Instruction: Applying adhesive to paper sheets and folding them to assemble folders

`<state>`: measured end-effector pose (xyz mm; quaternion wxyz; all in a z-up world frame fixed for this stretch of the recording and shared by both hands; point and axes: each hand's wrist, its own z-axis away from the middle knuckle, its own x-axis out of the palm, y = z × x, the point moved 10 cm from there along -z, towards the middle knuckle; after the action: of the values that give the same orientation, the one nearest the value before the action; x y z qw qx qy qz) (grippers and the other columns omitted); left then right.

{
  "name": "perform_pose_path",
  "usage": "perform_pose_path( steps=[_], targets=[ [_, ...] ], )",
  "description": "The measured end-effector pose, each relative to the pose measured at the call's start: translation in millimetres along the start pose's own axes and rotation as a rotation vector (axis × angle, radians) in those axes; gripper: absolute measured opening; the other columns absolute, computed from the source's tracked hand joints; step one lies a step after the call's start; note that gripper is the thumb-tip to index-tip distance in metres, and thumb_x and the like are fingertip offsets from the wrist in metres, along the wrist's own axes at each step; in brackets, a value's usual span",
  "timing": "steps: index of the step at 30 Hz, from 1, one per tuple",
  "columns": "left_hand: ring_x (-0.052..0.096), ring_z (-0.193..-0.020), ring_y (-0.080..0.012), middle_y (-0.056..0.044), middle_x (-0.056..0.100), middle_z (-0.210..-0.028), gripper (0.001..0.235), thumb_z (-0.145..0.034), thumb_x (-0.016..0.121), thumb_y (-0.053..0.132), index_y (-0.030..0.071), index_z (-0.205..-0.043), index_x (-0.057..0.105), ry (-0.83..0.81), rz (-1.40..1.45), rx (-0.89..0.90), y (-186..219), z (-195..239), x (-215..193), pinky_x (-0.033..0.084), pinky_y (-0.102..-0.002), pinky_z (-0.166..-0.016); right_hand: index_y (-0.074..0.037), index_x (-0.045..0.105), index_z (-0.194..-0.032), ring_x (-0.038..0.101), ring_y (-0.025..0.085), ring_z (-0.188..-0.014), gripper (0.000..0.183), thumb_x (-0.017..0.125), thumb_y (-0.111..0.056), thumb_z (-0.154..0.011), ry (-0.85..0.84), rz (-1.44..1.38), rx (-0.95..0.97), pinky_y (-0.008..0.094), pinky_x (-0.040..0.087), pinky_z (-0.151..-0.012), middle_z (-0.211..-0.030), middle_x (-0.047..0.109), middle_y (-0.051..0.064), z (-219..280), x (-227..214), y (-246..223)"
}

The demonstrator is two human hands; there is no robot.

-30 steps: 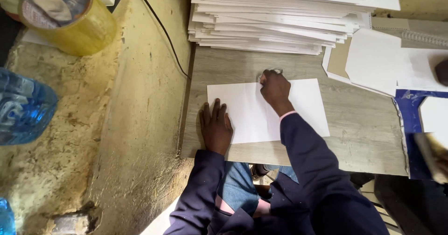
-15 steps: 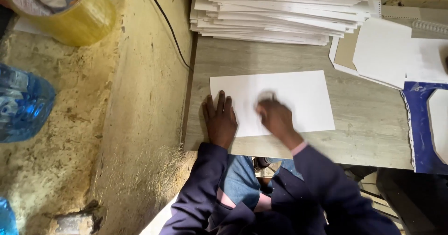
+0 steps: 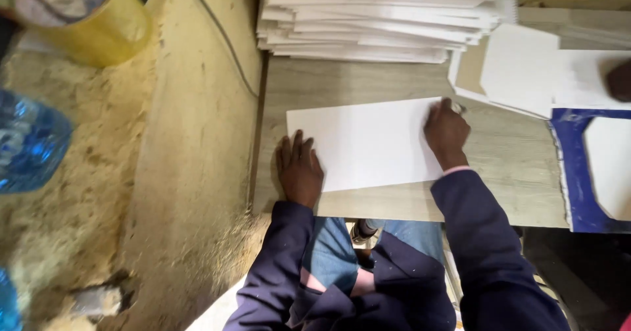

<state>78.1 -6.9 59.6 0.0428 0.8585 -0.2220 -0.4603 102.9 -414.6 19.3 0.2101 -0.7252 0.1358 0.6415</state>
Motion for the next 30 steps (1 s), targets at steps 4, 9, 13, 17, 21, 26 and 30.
perform_pose_path(
  steps=[4, 9, 13, 17, 21, 26, 30],
  targets=[
    [0.061, -0.138, -0.0427, -0.011, 0.069, -0.145, 0.024, -0.106, 0.062, 0.016, 0.014, -0.126, 0.075, -0.011, -0.043, 0.008, 5.4, -1.6, 11.0, 0.046, -0.055, -0.116, 0.0, 0.057, -0.13, 0.08, 0.05, -0.088, 0.034, 0.047, -0.029, -0.116, 0.025, 0.068, 0.095, 0.063, 0.061, -0.075, -0.092, 0.079, 0.026, 22.9, 14.5, 4.7],
    [0.059, -0.138, -0.0461, -0.015, 0.069, -0.146, 0.024, -0.106, 0.063, 0.008, 0.011, -0.128, 0.074, -0.055, 0.198, -0.042, -13.3, 2.0, 32.1, 0.042, -0.058, -0.118, 0.01, 0.065, -0.134, 0.079, 0.046, -0.075, 0.042, 0.057, 0.0, -0.093, 0.021, -0.172, -0.496, 0.066, 0.061, -0.064, -0.084, 0.077, 0.023, 121.3, 75.8, -188.4],
    [0.068, -0.13, -0.0333, -0.006, 0.077, -0.136, 0.019, -0.108, 0.066, 0.019, 0.017, -0.124, 0.076, -0.083, 0.408, -0.04, -54.0, 0.5, 49.5, 0.044, -0.048, -0.12, -0.014, 0.067, -0.118, 0.075, 0.029, -0.063, 0.024, 0.054, -0.017, -0.098, 0.013, -0.368, -0.667, 0.048, 0.063, -0.059, -0.067, 0.068, -0.001, 183.1, 31.0, -264.6],
    [0.052, -0.147, -0.037, -0.006, 0.067, -0.151, 0.034, -0.11, 0.058, 0.041, 0.025, -0.138, 0.069, -0.205, 0.538, -0.042, -45.5, 13.9, 36.5, 0.023, -0.059, -0.124, -0.016, 0.065, -0.104, 0.073, 0.035, -0.067, 0.007, 0.064, -0.016, -0.097, -0.094, -0.574, -0.631, 0.049, 0.06, -0.06, -0.065, 0.066, 0.004, 177.6, 27.1, -245.9],
    [0.053, -0.142, -0.0439, -0.019, 0.062, -0.153, 0.074, -0.091, 0.087, 0.031, 0.012, -0.155, 0.055, -0.344, 0.672, -0.038, -0.9, 20.2, -15.6, 0.019, -0.074, -0.12, -0.008, 0.069, -0.122, 0.075, 0.021, -0.088, 0.025, 0.05, -0.021, -0.113, -0.82, -1.577, -0.298, 0.037, 0.065, -0.074, -0.1, 0.074, 0.009, 164.4, 33.2, -243.7],
    [0.065, -0.118, -0.0238, 0.001, 0.072, -0.117, 0.041, -0.102, 0.072, 0.02, 0.029, -0.141, 0.071, -0.217, 0.436, 0.1, -29.9, 44.2, 7.7, 0.031, -0.05, -0.117, -0.006, 0.069, -0.134, 0.07, 0.034, -0.114, 0.042, 0.075, -0.022, -0.096, -0.174, -1.002, -0.77, 0.052, 0.057, -0.098, -0.12, 0.075, 0.02, 189.0, -48.8, -212.9],
    [0.06, -0.119, -0.0182, 0.009, 0.065, -0.113, 0.032, -0.106, 0.068, 0.021, 0.036, -0.134, 0.074, -0.268, 0.466, 0.018, -47.9, 44.5, 20.3, 0.033, -0.046, -0.115, 0.004, 0.056, -0.152, 0.046, 0.047, -0.151, 0.096, 0.078, -0.066, -0.09, 0.131, -0.467, -0.914, 0.06, 0.032, -0.125, -0.16, 0.053, 0.029, 249.2, -63.3, -179.2]
  ],
)
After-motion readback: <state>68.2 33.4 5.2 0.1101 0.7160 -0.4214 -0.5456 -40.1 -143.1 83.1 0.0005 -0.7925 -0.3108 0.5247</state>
